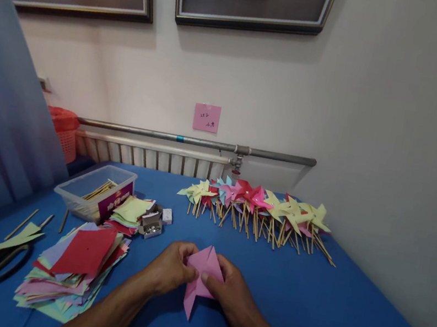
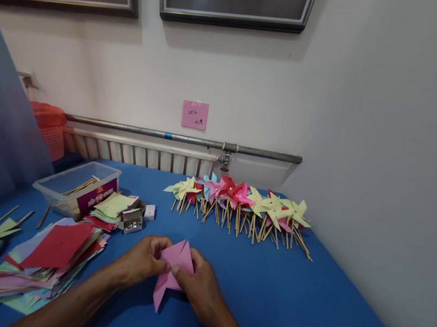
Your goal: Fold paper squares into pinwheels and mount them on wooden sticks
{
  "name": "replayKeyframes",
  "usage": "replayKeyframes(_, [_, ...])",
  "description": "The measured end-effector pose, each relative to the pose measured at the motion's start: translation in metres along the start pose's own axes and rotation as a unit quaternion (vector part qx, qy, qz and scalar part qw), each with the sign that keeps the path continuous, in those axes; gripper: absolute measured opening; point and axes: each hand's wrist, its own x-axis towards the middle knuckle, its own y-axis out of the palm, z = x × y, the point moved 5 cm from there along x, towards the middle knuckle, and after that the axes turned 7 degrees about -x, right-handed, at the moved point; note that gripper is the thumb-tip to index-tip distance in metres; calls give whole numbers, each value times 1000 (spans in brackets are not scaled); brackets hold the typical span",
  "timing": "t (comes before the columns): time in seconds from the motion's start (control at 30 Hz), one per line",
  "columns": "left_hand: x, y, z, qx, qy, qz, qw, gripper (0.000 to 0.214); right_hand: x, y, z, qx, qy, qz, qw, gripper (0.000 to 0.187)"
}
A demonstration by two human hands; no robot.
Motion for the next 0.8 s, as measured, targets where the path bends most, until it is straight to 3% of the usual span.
replayKeyframes(0.17, [10,-10,3,-99,29,-72,992,22,5,-4,-6,93,10,-23,995,55])
replayKeyframes(0.37, [7,-8,-1,-159,26,-114,980,25,1,16,-6,220,-2,-17,975,58])
replayKeyframes(0.53, [3,-4,-8,-166,42,-134,976,23,4,23,-10,216,-11,-41,976,60])
replayKeyframes(0.8, [4,4,1,-168,64,-170,969,26,15,12,-36,118,15,-126,985,65])
